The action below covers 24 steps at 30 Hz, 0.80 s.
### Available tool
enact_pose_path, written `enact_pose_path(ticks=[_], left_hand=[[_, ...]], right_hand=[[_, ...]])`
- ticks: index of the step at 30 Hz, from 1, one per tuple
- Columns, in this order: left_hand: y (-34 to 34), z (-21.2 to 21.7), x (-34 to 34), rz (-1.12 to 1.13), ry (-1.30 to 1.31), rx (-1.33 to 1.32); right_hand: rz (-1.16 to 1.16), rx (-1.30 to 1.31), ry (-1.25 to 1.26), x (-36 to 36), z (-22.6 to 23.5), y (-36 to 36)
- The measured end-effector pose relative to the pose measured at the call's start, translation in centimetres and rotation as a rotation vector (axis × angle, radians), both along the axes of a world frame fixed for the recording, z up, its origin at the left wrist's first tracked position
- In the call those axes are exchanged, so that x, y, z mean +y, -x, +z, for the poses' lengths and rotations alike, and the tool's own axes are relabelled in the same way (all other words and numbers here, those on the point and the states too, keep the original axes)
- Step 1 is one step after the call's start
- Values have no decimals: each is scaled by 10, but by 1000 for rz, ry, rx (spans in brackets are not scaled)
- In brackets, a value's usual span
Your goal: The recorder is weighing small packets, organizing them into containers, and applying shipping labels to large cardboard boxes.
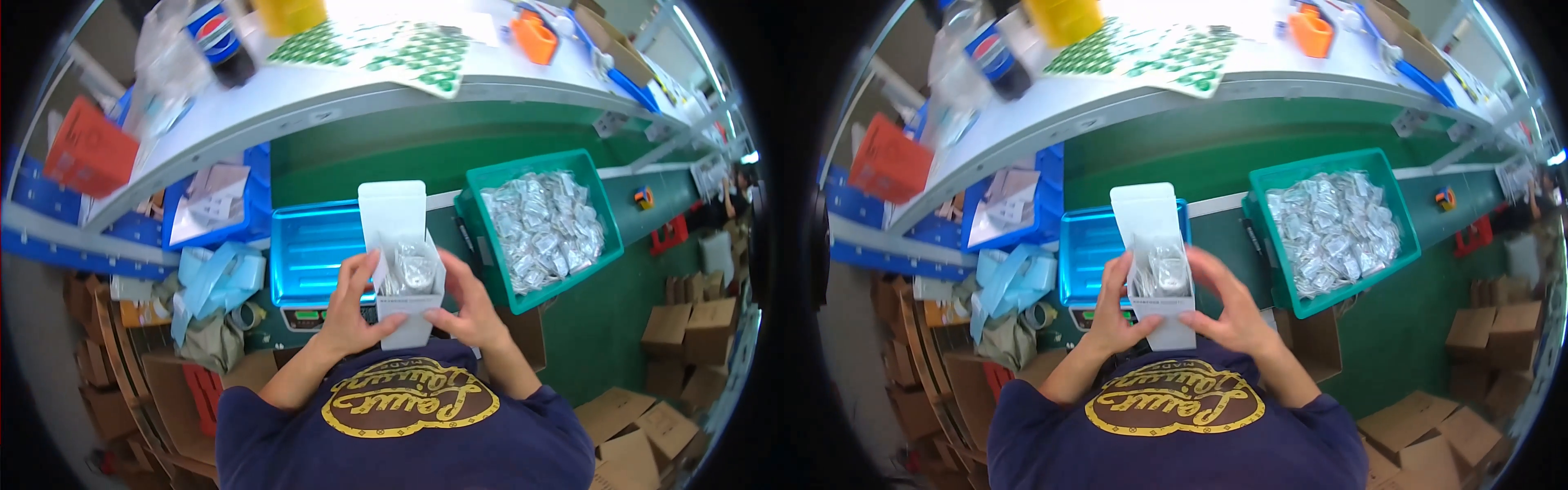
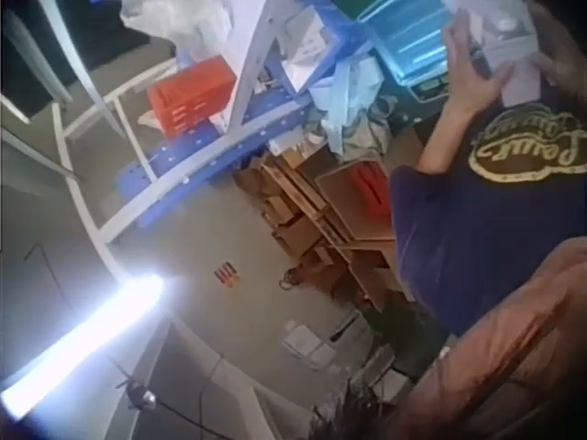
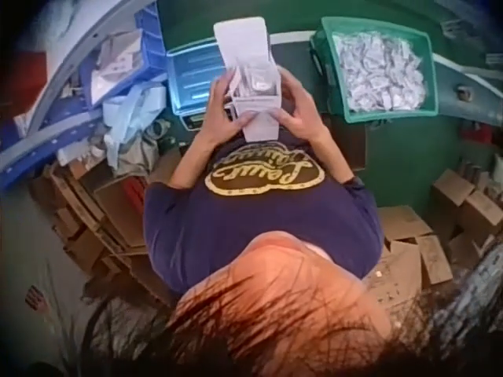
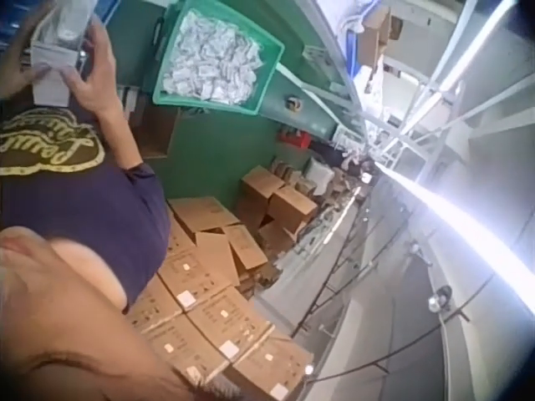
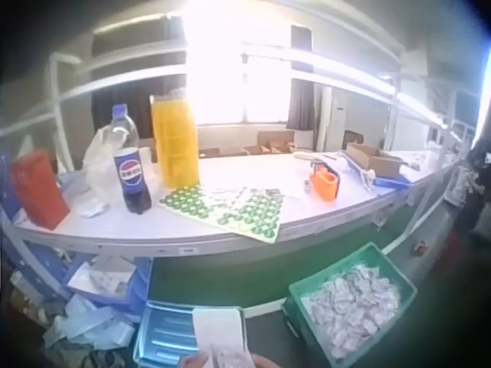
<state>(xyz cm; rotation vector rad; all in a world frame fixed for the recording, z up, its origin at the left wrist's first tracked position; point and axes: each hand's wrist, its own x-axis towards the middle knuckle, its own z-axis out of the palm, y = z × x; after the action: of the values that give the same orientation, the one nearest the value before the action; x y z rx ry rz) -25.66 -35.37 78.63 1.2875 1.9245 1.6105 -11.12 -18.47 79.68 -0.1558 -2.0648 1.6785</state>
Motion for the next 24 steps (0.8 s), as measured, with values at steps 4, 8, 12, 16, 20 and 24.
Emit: enact_pose_path(ticks=[4, 8, 12, 16, 20, 24], left_hand=[[-2, 1, -60, -52, 141, -76], [-7, -11, -95, -49, 163, -214], [-3, -17, -114, -78, 112, -241], [-4, -28, -130, -46, 70, -302], [-11, -24, -132, 16, -109, -434], [1, -30, -142, -74, -34, -311]], right_hand=[[210, -72, -25, -50, -10, 14], [182, -90, -19, -86, -13, 27], [87, 78, 325, -123, -4, 51], [269, -92, 212, -108, 20, 62], [418, -256, -15, -116, 27, 58], [363, -289, 84, -128, 25, 58]])
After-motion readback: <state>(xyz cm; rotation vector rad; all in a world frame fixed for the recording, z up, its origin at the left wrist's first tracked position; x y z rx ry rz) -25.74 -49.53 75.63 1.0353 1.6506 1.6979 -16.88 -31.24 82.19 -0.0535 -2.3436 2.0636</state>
